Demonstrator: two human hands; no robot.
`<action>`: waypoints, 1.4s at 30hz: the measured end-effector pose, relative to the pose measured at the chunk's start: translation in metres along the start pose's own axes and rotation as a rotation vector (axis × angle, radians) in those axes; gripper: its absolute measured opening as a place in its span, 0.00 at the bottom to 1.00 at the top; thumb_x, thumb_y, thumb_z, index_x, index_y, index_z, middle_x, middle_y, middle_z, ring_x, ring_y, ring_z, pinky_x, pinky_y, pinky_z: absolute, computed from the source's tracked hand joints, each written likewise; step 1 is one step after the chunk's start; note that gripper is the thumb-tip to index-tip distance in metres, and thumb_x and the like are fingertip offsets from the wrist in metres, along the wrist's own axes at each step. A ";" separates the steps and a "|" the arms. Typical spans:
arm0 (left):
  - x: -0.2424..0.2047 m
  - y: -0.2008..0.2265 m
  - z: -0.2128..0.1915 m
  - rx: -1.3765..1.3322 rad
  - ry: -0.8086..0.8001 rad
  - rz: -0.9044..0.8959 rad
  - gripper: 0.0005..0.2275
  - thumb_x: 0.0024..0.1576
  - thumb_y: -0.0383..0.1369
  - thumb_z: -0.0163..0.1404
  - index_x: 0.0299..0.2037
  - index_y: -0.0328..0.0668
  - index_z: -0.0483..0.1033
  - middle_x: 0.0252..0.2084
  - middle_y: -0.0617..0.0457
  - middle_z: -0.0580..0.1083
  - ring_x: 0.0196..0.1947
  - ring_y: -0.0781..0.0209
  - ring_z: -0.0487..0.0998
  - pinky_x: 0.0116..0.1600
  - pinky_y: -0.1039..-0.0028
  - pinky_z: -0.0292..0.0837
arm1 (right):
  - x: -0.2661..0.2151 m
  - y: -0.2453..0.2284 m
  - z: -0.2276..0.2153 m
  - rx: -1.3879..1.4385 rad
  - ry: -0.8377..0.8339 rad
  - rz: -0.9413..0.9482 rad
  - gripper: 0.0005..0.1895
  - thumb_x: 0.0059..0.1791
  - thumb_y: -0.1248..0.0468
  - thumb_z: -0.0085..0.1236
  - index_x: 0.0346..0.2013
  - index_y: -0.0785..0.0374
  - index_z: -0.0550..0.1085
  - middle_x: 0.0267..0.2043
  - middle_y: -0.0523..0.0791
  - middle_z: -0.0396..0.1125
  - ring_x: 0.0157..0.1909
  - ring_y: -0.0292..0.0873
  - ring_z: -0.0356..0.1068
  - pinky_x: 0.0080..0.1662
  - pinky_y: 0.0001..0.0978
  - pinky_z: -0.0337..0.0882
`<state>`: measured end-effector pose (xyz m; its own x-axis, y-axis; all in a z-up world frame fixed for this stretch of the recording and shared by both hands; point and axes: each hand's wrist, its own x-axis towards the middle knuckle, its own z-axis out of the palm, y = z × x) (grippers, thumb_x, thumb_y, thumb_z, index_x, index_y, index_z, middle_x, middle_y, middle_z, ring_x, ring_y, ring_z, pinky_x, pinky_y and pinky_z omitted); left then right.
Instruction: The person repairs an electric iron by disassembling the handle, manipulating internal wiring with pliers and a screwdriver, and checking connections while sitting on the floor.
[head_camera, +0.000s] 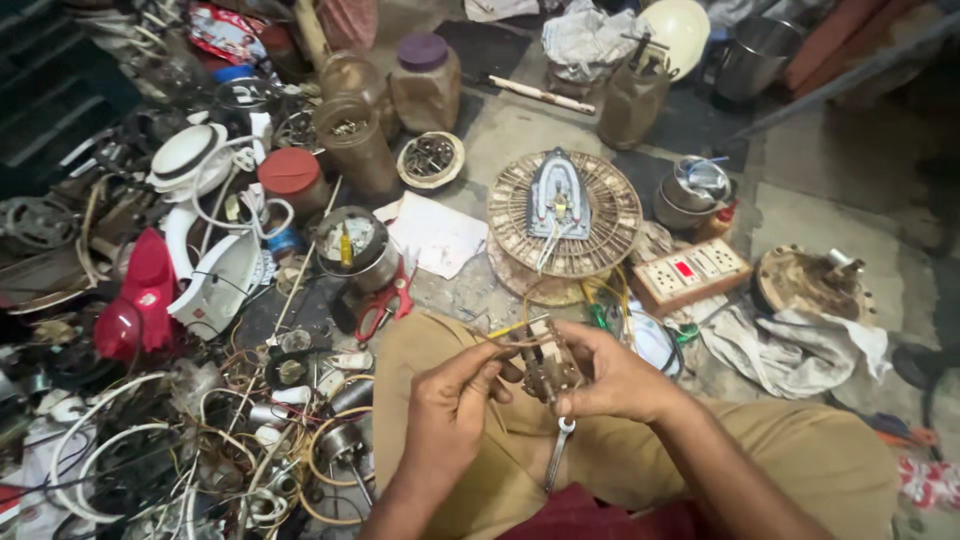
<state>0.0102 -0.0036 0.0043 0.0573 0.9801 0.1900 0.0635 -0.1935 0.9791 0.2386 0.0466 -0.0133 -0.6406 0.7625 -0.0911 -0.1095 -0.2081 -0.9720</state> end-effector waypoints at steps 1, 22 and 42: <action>0.000 0.000 -0.002 0.058 0.007 0.087 0.10 0.63 0.26 0.49 0.50 0.33 0.81 0.36 0.50 0.81 0.33 0.66 0.81 0.40 0.77 0.77 | -0.001 0.005 0.001 -0.014 0.049 0.016 0.48 0.36 0.61 0.77 0.66 0.68 0.64 0.54 0.41 0.71 0.54 0.35 0.71 0.55 0.30 0.73; 0.020 -0.163 0.059 -1.107 0.108 -0.839 0.20 0.65 0.44 0.37 0.59 0.42 0.71 0.51 0.51 0.78 0.52 0.57 0.77 0.58 0.64 0.73 | 0.022 0.032 0.049 -0.974 0.754 -0.238 0.40 0.34 0.46 0.76 0.51 0.69 0.75 0.47 0.54 0.74 0.50 0.56 0.75 0.53 0.44 0.71; 0.113 -0.193 0.030 -0.990 0.041 -0.634 0.16 0.66 0.42 0.45 0.45 0.34 0.77 0.35 0.49 0.77 0.33 0.56 0.79 0.38 0.65 0.78 | -0.029 0.062 -0.062 -0.883 0.727 0.206 0.16 0.49 0.53 0.62 0.42 0.62 0.81 0.37 0.48 0.79 0.36 0.40 0.78 0.42 0.33 0.76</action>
<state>0.0340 0.1431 -0.1651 0.2606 0.8932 -0.3666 -0.7337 0.4300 0.5261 0.2972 0.0495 -0.0848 0.0341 0.9954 -0.0891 0.6977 -0.0876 -0.7110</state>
